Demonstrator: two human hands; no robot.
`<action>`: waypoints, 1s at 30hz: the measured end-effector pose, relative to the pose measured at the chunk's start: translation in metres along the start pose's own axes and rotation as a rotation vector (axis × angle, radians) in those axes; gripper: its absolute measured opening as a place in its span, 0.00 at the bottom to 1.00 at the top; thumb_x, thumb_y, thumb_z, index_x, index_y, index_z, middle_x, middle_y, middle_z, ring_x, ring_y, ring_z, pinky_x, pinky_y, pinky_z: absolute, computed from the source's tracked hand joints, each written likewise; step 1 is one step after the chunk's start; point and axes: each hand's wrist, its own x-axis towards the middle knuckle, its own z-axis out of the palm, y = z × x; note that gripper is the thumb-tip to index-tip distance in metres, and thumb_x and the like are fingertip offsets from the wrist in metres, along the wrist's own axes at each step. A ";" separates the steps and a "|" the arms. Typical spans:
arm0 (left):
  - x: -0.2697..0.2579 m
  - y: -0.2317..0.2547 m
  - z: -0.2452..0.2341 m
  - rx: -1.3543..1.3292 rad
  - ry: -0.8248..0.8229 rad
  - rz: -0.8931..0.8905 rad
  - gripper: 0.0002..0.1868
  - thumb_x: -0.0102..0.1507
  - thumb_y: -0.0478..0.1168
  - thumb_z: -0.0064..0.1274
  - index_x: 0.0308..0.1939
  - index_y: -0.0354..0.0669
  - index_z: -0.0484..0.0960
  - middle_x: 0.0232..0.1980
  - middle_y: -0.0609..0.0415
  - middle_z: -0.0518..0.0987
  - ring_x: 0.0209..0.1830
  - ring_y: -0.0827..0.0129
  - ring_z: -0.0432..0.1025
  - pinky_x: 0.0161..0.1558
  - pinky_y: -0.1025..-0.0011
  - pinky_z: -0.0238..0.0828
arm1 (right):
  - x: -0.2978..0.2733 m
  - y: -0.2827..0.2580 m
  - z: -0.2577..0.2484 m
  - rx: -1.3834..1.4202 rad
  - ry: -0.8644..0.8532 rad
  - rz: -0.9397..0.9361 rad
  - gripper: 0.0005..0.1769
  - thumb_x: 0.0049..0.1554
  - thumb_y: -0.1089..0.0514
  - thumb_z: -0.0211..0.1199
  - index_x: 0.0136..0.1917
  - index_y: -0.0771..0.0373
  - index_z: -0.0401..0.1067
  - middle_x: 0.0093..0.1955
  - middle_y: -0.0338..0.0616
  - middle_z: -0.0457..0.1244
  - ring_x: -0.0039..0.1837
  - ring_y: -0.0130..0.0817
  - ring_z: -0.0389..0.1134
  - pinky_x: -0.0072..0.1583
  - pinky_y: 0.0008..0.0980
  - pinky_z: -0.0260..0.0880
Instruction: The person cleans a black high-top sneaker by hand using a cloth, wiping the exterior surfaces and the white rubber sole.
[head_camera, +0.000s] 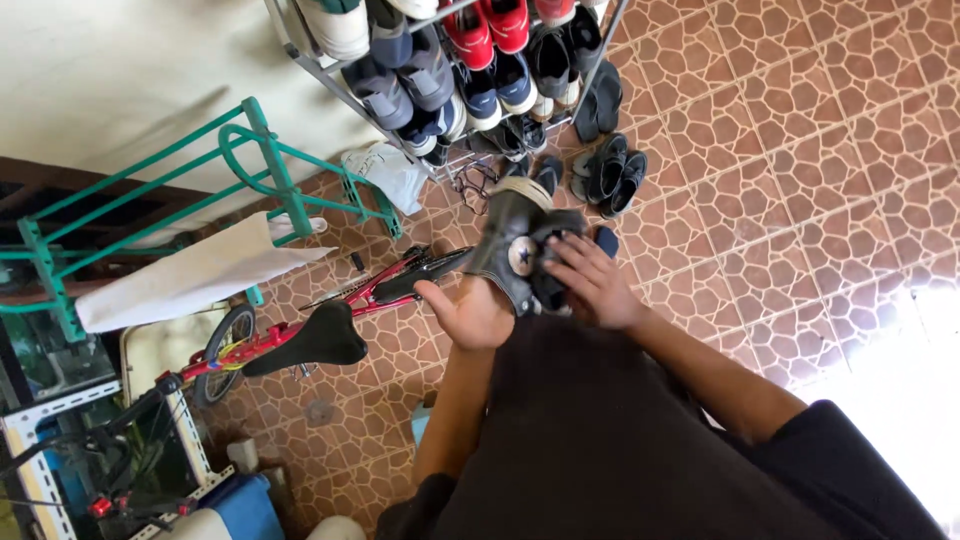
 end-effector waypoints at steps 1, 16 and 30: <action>0.000 0.002 0.000 0.000 0.002 0.000 0.69 0.59 0.87 0.24 0.83 0.30 0.42 0.84 0.43 0.50 0.84 0.55 0.47 0.82 0.57 0.40 | -0.011 0.012 0.011 0.057 0.063 -0.012 0.29 0.58 0.71 0.58 0.73 0.67 0.63 0.79 0.62 0.55 0.82 0.64 0.53 0.80 0.59 0.54; -0.006 -0.025 -0.017 -0.024 -0.154 -0.044 0.65 0.65 0.84 0.22 0.84 0.28 0.42 0.85 0.42 0.52 0.85 0.56 0.50 0.83 0.60 0.44 | -0.017 -0.050 -0.014 -0.244 -0.189 -0.036 0.36 0.61 0.37 0.58 0.74 0.58 0.65 0.76 0.58 0.54 0.78 0.55 0.49 0.76 0.64 0.38; 0.013 -0.007 -0.001 0.894 -0.438 -0.325 0.47 0.53 0.34 0.75 0.72 0.31 0.66 0.68 0.48 0.75 0.68 0.62 0.73 0.68 0.64 0.73 | 0.092 -0.017 -0.115 0.308 -0.742 0.681 0.28 0.65 0.37 0.47 0.56 0.59 0.79 0.48 0.51 0.72 0.53 0.44 0.75 0.60 0.40 0.73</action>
